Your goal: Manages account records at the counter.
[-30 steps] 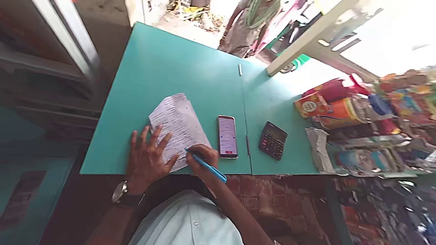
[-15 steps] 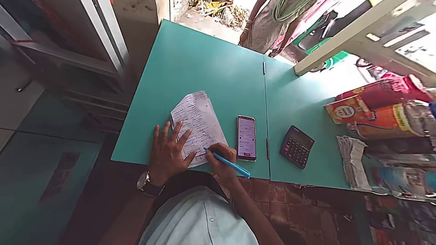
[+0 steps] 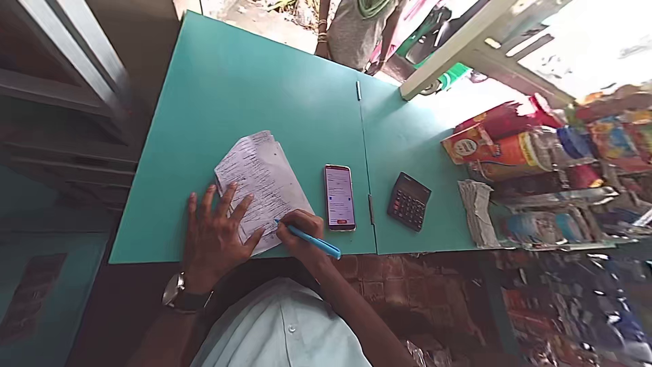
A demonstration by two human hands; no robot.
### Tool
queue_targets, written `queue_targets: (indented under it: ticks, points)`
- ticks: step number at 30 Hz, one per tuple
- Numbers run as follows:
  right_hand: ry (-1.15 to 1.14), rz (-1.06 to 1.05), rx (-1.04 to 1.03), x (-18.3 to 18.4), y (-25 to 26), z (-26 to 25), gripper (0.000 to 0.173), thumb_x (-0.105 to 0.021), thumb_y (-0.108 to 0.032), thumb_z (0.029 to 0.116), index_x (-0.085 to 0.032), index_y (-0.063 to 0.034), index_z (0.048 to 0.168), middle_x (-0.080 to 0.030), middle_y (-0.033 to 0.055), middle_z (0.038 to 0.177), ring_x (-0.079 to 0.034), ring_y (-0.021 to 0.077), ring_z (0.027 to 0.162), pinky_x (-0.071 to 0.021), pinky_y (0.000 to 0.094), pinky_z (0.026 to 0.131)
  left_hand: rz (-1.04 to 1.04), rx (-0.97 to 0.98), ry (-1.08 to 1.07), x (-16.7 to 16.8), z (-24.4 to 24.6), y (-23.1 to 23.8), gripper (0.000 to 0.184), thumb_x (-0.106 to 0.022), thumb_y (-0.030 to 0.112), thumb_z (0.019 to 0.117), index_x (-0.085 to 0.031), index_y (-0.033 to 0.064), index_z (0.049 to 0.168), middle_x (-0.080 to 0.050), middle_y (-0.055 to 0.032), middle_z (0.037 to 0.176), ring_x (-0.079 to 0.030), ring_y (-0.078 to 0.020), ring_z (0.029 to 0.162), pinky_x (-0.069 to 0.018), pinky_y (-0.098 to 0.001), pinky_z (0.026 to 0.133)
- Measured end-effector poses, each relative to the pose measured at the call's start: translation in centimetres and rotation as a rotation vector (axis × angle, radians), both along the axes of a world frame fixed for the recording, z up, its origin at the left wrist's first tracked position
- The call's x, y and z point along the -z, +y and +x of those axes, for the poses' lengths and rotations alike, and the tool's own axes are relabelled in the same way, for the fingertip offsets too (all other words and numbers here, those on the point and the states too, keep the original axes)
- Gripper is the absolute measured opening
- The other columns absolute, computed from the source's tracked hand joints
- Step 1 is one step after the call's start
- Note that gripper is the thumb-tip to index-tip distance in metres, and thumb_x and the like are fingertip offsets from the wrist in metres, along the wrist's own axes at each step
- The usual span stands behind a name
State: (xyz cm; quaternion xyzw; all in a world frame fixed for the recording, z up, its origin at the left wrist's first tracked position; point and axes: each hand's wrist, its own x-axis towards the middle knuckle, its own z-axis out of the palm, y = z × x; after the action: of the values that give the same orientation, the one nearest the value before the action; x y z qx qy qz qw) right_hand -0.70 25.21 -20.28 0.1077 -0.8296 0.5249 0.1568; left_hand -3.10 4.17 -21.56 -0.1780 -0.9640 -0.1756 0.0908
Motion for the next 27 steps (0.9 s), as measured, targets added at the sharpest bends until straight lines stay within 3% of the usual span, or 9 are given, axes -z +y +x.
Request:
queue_targets:
  ticks: [3, 7, 12, 14, 20, 23, 25, 27]
  points:
    - [-0.038, -0.147, -0.056, 0.0, -0.1, 0.2, 0.008, -0.067, -0.002, 0.0791, -0.067, 0.0014, 0.072, -0.064, 0.0041, 0.064, -0.058, 0.0035, 0.056, -0.0474, 0.0190, 0.052, -0.001, 0.002, 0.001, -0.1, 0.2, -0.1, 0.082, -0.038, 0.081, 0.0846, -0.058, 0.0286, 0.144, -0.043, -0.0116, 0.159, -0.032, -0.0476, 0.147, -0.0155, -0.0722, 0.116]
    - [-0.016, -0.482, -0.243, -0.3, 1.2, 0.4, 0.006, -0.063, 0.003, 0.0835, -0.068, 0.0017, 0.080, -0.070, 0.0026, 0.075, -0.066, 0.0034, 0.070, -0.0543, 0.0193, 0.066, 0.002, 0.006, 0.034, 0.0, -0.2, -0.2, 0.082, -0.038, 0.081, 0.0841, -0.058, 0.0289, 0.144, -0.044, -0.0127, 0.158, -0.034, -0.0481, 0.146, -0.0166, -0.0725, 0.115]
    - [0.202, -0.290, -0.296, -0.2, 1.1, 2.1, 0.014, -0.064, -0.010, 0.0898, -0.066, 0.0020, 0.081, -0.068, 0.0093, 0.075, -0.066, 0.0097, 0.069, -0.0560, 0.0235, 0.064, -0.010, 0.005, 0.038, -0.1, -0.1, -0.2, 0.081, -0.039, 0.081, 0.0846, -0.057, 0.0298, 0.144, -0.044, -0.0114, 0.158, -0.034, -0.0478, 0.146, -0.0165, -0.0718, 0.116]
    - [0.226, -0.192, -0.293, -0.9, 1.9, 3.4, 0.014, -0.066, -0.011, 0.0905, -0.068, 0.0007, 0.083, -0.070, 0.0100, 0.080, -0.068, 0.0111, 0.074, -0.0578, 0.0237, 0.067, -0.020, 0.008, 0.033, -0.1, -0.1, -0.1, 0.080, -0.040, 0.080, 0.0850, -0.057, 0.0296, 0.145, -0.044, -0.0111, 0.158, -0.034, -0.0477, 0.146, -0.0170, -0.0719, 0.116]
    - [0.245, -0.142, -0.001, -1.9, 8.0, 5.0, 0.009, -0.068, -0.017, 0.0938, -0.072, -0.0105, 0.090, -0.073, -0.0022, 0.089, -0.070, 0.0044, 0.086, -0.0583, 0.0193, 0.075, 0.003, 0.024, 0.024, 0.1, 0.2, -0.5, 0.073, -0.043, 0.072, 0.0874, -0.057, 0.0292, 0.144, -0.043, -0.0114, 0.159, -0.032, -0.0447, 0.148, -0.0146, -0.0720, 0.116]
    - [0.279, -0.153, 0.200, -2.7, 11.0, 5.6, 0.006, -0.069, -0.017, 0.0943, -0.074, -0.0140, 0.091, -0.074, -0.0052, 0.092, -0.069, 0.0028, 0.082, -0.0582, 0.0186, 0.071, 0.018, 0.040, 0.030, 0.1, 0.1, -0.3, 0.070, -0.045, 0.065, 0.0850, -0.059, 0.0280, 0.143, -0.044, -0.0128, 0.158, -0.032, -0.0460, 0.148, -0.0148, -0.0719, 0.116]
    - [0.278, -0.145, 0.310, -2.8, 12.4, 5.7, 0.008, -0.066, -0.014, 0.0963, -0.073, -0.0115, 0.099, -0.075, -0.0031, 0.093, -0.070, 0.0051, 0.078, -0.0591, 0.0211, 0.066, 0.025, 0.041, 0.037, 0.1, 0.1, -0.5, 0.069, -0.047, 0.062, 0.0836, -0.060, 0.0276, 0.142, -0.043, -0.0120, 0.159, -0.032, -0.0448, 0.148, -0.0151, -0.0708, 0.117]
    - [0.231, -0.123, 0.404, -2.9, 13.1, 5.8, 0.020, -0.056, -0.012, 0.1031, -0.070, -0.0004, 0.111, -0.077, 0.0039, 0.100, -0.071, 0.0087, 0.081, -0.0589, 0.0229, 0.065, 0.056, 0.035, 0.050, 0.2, 0.2, -0.6, 0.069, -0.046, 0.061, 0.0853, -0.059, 0.0256, 0.143, -0.042, -0.0131, 0.159, -0.031, -0.0443, 0.149, -0.0163, -0.0688, 0.117]
